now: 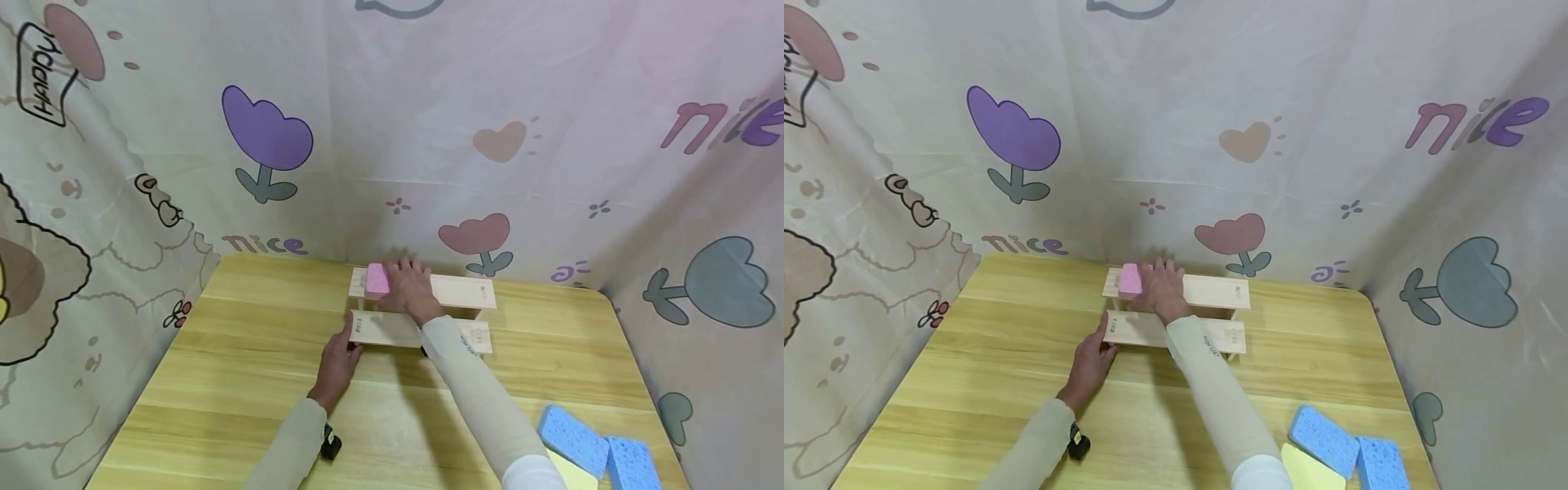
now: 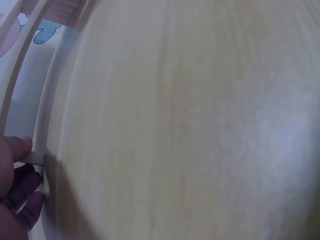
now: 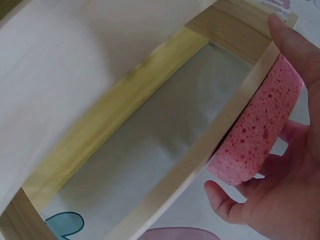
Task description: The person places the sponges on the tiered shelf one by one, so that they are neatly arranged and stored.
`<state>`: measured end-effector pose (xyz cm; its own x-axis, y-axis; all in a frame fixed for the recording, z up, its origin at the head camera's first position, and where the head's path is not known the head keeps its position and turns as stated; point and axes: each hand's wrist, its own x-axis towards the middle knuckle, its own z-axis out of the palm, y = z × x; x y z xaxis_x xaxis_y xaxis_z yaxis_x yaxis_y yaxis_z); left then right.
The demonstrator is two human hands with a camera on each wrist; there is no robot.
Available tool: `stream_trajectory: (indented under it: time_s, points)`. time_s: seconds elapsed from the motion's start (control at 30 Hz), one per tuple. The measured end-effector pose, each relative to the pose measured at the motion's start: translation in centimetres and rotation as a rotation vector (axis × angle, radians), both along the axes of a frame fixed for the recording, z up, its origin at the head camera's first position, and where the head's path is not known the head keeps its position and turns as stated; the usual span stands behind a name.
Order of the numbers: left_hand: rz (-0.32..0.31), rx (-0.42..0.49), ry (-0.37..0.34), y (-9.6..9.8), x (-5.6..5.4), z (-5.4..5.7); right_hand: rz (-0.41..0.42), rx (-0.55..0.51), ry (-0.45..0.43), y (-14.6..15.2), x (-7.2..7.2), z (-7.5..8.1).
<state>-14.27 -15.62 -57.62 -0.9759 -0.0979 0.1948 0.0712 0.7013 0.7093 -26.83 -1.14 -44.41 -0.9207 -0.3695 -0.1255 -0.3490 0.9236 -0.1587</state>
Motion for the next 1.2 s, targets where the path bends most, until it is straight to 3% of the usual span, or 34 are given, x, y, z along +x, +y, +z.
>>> stream_trajectory:
  time_s: [0.2,0.43,0.67,0.93,1.2]
  points:
    - [-0.001,0.004,-0.017,0.1,0.1,0.0,0.029,0.031,-0.006,0.5,0.1,0.3]
    - [-0.003,0.020,-0.020,0.0,0.0,0.0,0.044,-0.121,0.035,2.4,0.1,0.9]
    - [0.006,0.022,-0.016,0.0,-0.1,0.0,0.007,-0.255,-0.001,5.0,-0.4,1.7]
    - [0.005,0.034,-0.037,0.2,0.0,0.1,-0.007,-0.284,0.016,7.5,-0.6,2.4]
    - [0.009,0.040,-0.056,0.1,0.1,0.1,-0.062,-0.334,0.041,11.1,0.5,3.7]
